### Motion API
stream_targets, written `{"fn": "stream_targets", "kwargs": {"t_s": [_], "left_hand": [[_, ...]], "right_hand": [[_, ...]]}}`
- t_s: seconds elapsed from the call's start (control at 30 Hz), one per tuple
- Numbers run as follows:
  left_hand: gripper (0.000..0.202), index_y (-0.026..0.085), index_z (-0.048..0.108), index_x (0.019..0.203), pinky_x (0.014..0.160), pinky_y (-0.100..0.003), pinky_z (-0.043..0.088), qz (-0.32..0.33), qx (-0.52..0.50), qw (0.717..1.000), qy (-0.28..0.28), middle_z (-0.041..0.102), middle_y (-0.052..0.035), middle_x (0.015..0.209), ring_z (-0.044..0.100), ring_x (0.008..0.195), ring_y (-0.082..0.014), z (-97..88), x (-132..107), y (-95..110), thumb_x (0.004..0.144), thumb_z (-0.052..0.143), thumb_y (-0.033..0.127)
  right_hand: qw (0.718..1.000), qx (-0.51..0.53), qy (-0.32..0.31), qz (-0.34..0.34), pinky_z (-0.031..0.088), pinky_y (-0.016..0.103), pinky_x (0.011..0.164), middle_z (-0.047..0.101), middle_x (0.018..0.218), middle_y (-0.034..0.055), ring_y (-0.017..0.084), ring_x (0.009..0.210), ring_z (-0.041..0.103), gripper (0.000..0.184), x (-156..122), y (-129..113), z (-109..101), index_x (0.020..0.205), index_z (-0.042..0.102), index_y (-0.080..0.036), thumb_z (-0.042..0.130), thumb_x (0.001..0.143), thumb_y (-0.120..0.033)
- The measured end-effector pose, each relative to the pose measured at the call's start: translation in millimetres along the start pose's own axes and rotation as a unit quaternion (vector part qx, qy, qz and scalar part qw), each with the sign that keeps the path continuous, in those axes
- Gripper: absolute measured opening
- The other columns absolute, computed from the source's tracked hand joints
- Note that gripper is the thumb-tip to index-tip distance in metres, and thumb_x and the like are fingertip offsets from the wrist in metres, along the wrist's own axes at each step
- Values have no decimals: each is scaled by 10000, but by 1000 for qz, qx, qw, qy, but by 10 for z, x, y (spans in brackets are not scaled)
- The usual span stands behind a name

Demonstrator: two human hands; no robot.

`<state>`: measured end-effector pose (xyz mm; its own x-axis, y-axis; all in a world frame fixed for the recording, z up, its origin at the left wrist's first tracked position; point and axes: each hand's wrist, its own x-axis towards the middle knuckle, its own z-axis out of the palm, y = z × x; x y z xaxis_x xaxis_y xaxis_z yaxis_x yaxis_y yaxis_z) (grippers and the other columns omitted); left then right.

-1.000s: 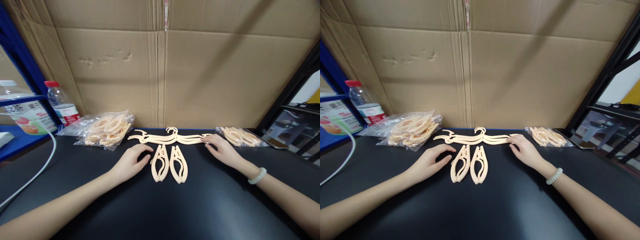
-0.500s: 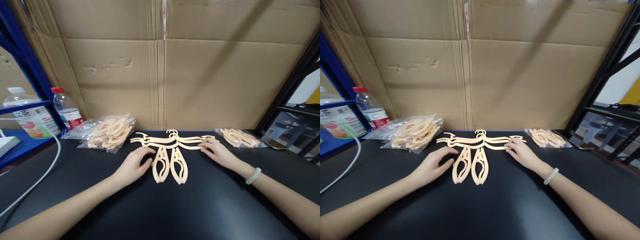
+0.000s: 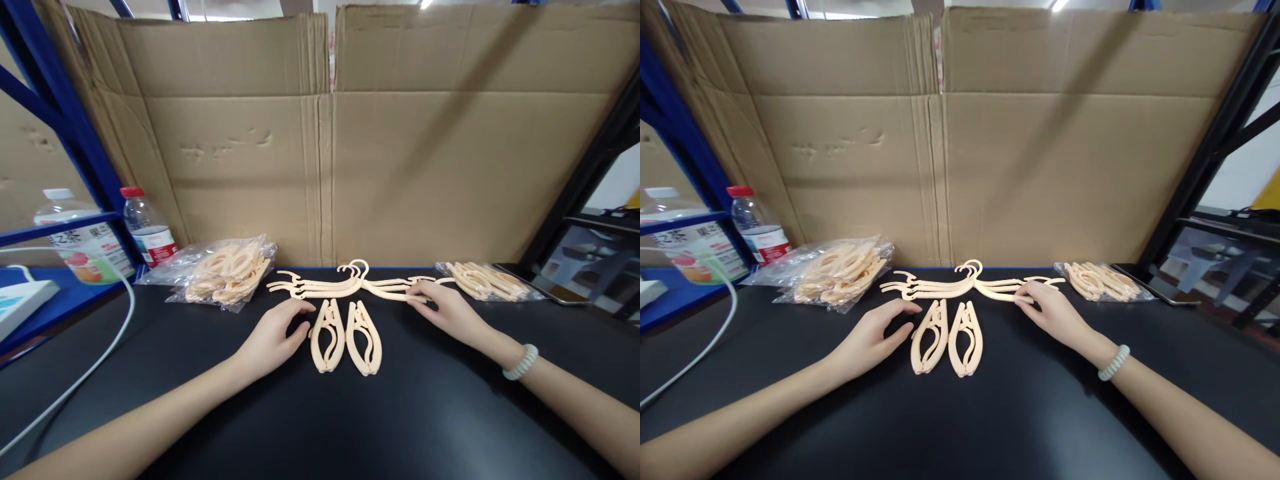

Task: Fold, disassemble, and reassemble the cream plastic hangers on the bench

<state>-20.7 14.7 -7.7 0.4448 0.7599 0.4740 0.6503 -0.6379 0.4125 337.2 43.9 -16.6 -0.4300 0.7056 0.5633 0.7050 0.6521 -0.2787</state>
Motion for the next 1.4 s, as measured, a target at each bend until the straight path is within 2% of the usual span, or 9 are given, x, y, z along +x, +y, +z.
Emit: {"fn": "stream_targets", "kwargs": {"t_s": [0.2, 0.47, 0.57, 0.73, 0.83, 0.97, 1.03, 1.17, 1.4], "left_hand": [[209, 180, 603, 1028, 844, -369, 530, -10, -9, 1000, 12, 688, -68, 993, 653, 933, -216, -1, -6, -8, 858, 493, 231], [226, 198, 614, 1049, 876, -395, 528, -56, -32, 998, 15, 696, -68, 1029, 654, 961, -224, -9, -2, 5, 862, 506, 264], [227, 185, 606, 1047, 873, -395, 538, -74, -75, 994, 30, 694, -76, 1042, 661, 955, -223, -14, 10, 28, 874, 504, 292], [235, 185, 585, 1025, 832, -365, 550, -88, -141, 985, 44, 700, -64, 999, 679, 900, -207, -24, 24, 65, 921, 449, 347], [253, 183, 561, 1038, 806, -357, 545, -98, -140, 984, 49, 693, -60, 978, 681, 861, -201, -32, 18, 71, 931, 427, 369], [237, 193, 539, 953, 814, -363, 531, -119, -135, 982, 56, 683, -60, 965, 674, 859, -202, -35, 11, 58, 936, 412, 393], [234, 193, 513, 1003, 831, -374, 530, -122, -157, 978, 58, 675, -66, 982, 669, 872, -202, -26, 10, 50, 941, 409, 394], [342, 193, 403, 1236, 870, -386, 528, -98, -199, 973, 54, 649, -67, 1027, 653, 904, -190, -4, 3, 57, 940, 437, 361], [444, 217, 413, 1337, 836, -331, 527, -41, -89, 995, 24, 653, -35, 987, 646, 867, -178, -10, -8, 118, 904, 492, 278]], "right_hand": [[998, -28, 48, 15, 512, 361, 768, 662, 936, 68, 219, 860, 635, 139, -6, 43, -17, 938, 586, -205, 490, 935, -306], [989, -56, 131, 37, 506, 338, 686, 668, 830, 56, 211, 740, 633, 149, 20, 4, -100, 902, 590, -203, 489, 926, -310], [987, -58, 144, 31, 505, 329, 659, 666, 811, 55, 205, 715, 631, 137, 24, -29, -105, 888, 586, -206, 486, 924, -292], [988, -64, 138, 18, 519, 343, 674, 683, 852, 63, 216, 751, 646, 127, 5, -55, -57, 912, 588, -213, 492, 922, -297], [989, -64, 131, 18, 522, 341, 684, 682, 862, 58, 217, 774, 646, 108, -15, -55, -40, 920, 579, -219, 504, 923, -297], [990, -65, 125, 19, 517, 314, 635, 670, 852, 58, 208, 757, 639, 85, -33, -67, -51, 929, 553, -223, 497, 930, -286], [990, -68, 120, 9, 518, 313, 641, 666, 837, 55, 202, 742, 639, 78, -35, -84, -60, 934, 549, -222, 485, 935, -268], [991, -74, 106, -26, 530, 341, 701, 669, 860, 69, 214, 782, 656, 95, -38, -127, -55, 941, 556, -215, 465, 942, -244], [996, -44, 74, -31, 557, 322, 689, 671, 867, 60, 199, 772, 671, 101, -60, -211, -13, 983, 555, -220, 466, 952, -254]]}}
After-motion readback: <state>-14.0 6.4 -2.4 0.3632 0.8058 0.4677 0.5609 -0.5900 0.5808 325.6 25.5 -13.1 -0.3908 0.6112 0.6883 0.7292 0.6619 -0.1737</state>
